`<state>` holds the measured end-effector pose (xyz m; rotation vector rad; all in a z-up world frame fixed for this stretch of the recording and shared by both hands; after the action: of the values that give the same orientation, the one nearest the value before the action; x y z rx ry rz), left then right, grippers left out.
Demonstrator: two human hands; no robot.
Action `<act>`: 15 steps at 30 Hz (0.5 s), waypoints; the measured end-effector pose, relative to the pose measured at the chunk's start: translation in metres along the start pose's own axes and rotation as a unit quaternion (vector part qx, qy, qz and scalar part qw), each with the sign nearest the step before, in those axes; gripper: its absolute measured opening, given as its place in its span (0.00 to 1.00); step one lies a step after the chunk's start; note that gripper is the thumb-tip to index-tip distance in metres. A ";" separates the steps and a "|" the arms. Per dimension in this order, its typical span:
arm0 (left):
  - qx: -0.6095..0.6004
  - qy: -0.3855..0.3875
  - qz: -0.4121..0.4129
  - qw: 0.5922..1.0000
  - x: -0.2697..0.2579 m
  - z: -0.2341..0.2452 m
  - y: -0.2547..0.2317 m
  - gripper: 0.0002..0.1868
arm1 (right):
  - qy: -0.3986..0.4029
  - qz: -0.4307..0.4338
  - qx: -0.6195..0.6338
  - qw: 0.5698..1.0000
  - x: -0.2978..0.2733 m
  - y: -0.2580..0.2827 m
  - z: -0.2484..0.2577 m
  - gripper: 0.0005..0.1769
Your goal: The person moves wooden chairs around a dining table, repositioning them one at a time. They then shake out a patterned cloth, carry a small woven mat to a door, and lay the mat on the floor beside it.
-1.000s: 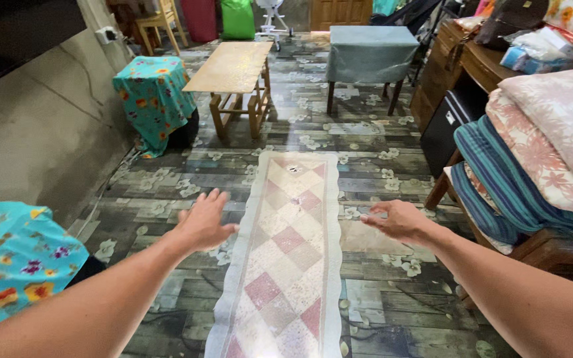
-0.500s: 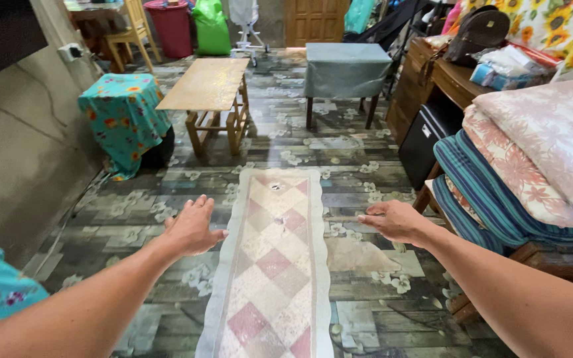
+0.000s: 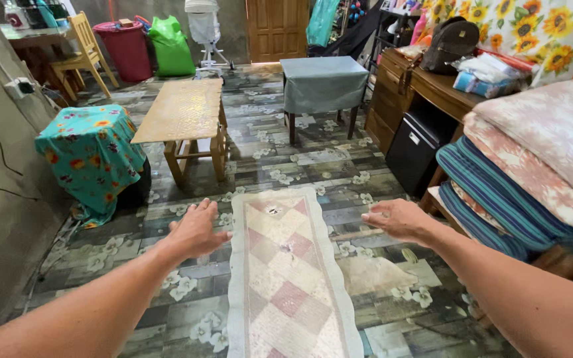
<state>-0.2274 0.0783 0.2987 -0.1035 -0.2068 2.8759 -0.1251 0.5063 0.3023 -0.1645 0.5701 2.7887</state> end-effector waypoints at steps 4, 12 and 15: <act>-0.026 -0.010 0.004 1.000 0.036 0.010 0.025 0.53 | -0.017 0.025 -0.010 1.000 0.040 0.045 0.005 0.38; -0.137 -0.090 -0.028 0.986 0.145 0.024 0.045 0.58 | -0.084 0.109 0.020 0.990 0.168 0.098 0.015 0.40; -0.071 -0.134 -0.031 0.988 0.202 0.029 0.055 0.57 | -0.178 0.135 0.054 0.973 0.242 0.110 0.014 0.41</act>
<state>-0.4386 0.0737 0.3081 0.2612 -0.4563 2.8011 -0.3896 0.4770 0.3148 0.4624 0.6918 2.9282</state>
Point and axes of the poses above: each hand's wrist, its own x-axis towards the middle knuckle, its own z-axis out of the back of the hand, y = z × x, the point moved 2 cm from there along x, towards the middle knuckle, and after that the axes turned 5 degrees about -y, right-handed, at the moved point
